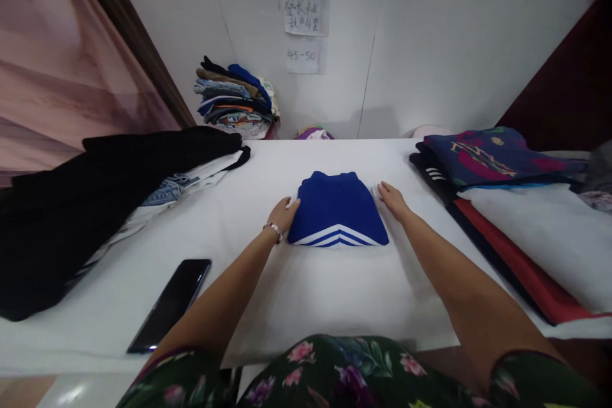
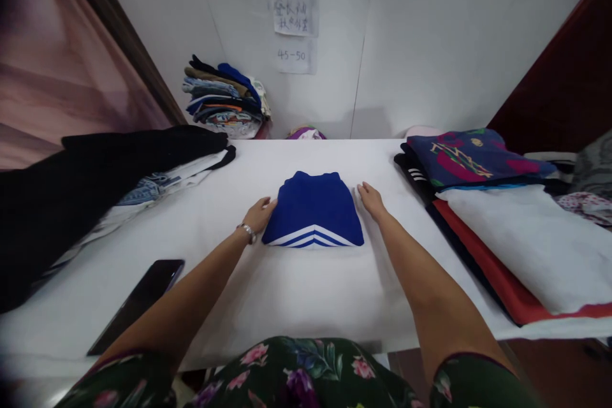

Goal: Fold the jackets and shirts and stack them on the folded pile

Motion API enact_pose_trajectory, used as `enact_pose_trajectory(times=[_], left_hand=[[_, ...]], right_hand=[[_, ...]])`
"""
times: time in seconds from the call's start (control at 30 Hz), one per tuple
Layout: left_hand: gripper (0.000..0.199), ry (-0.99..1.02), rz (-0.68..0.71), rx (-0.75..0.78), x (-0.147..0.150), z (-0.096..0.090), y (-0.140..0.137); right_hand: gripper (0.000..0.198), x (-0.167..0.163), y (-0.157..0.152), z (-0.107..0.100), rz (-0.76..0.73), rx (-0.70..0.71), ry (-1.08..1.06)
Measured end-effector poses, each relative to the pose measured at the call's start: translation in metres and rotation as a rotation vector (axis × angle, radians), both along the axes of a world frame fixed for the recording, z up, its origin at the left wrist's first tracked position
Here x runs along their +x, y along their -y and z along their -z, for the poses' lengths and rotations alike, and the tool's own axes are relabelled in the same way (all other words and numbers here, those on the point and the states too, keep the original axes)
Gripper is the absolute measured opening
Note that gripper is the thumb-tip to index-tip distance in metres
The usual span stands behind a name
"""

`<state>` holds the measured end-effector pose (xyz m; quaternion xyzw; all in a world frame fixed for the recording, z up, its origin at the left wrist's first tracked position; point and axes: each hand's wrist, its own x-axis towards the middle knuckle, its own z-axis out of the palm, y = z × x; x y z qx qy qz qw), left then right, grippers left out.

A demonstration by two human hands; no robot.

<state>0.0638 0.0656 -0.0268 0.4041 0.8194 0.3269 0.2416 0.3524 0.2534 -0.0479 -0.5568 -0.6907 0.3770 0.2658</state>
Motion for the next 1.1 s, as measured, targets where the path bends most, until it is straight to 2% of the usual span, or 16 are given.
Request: enact_pose_trajectory(times=[0.1,0.17,0.27,0.4,0.5,0.63,0.73,0.8,0.87,0.97,1.03,1.1], left_hand=[[0.063,0.147,-0.102,-0.030,0.007,0.007,0.032],[0.066,0.214,-0.134,-0.068,0.015,0.009,0.041],[0.065,0.202,-0.130,-0.123,0.028,0.011,0.039],[0.044,0.158,-0.061,-0.075,0.025,0.008,0.027],[0.037,0.142,-0.052,-0.050,0.003,-0.003,0.021],[0.035,0.113,-0.127,0.012,-0.033,-0.021,0.018],[0.037,0.132,-0.222,0.035,-0.047,-0.020,0.019],[0.044,0.127,-0.273,0.031,-0.049,-0.013,0.025],[0.056,0.146,-0.319,0.027,-0.047,-0.005,0.034],[0.072,0.106,-0.342,0.059,-0.034,-0.001,0.052],[0.074,-0.100,-0.275,0.132,-0.018,-0.003,0.062],[0.070,-0.356,-0.125,0.169,0.001,-0.005,0.068]], right_hand=[[0.056,0.000,0.001,0.000,-0.003,-0.086,-0.055],[0.061,-0.010,0.000,-0.003,-0.004,-0.128,-0.068],[0.079,-0.027,-0.001,-0.009,-0.002,-0.163,-0.087],[0.089,-0.034,0.011,-0.018,-0.019,-0.245,-0.165],[0.090,-0.025,0.040,-0.019,-0.013,-0.325,-0.232],[0.084,-0.007,0.110,-0.013,-0.092,-0.472,-0.404],[0.087,0.008,0.155,-0.011,-0.190,-0.643,-0.505],[0.090,0.020,0.163,-0.011,-0.196,-0.673,-0.430],[0.086,0.031,0.152,-0.012,-0.140,-0.560,-0.290],[0.070,0.038,0.121,-0.018,-0.047,-0.144,0.015],[0.061,0.029,0.107,-0.027,-0.092,0.163,0.159],[0.060,0.007,0.104,-0.037,-0.247,0.397,0.207]])
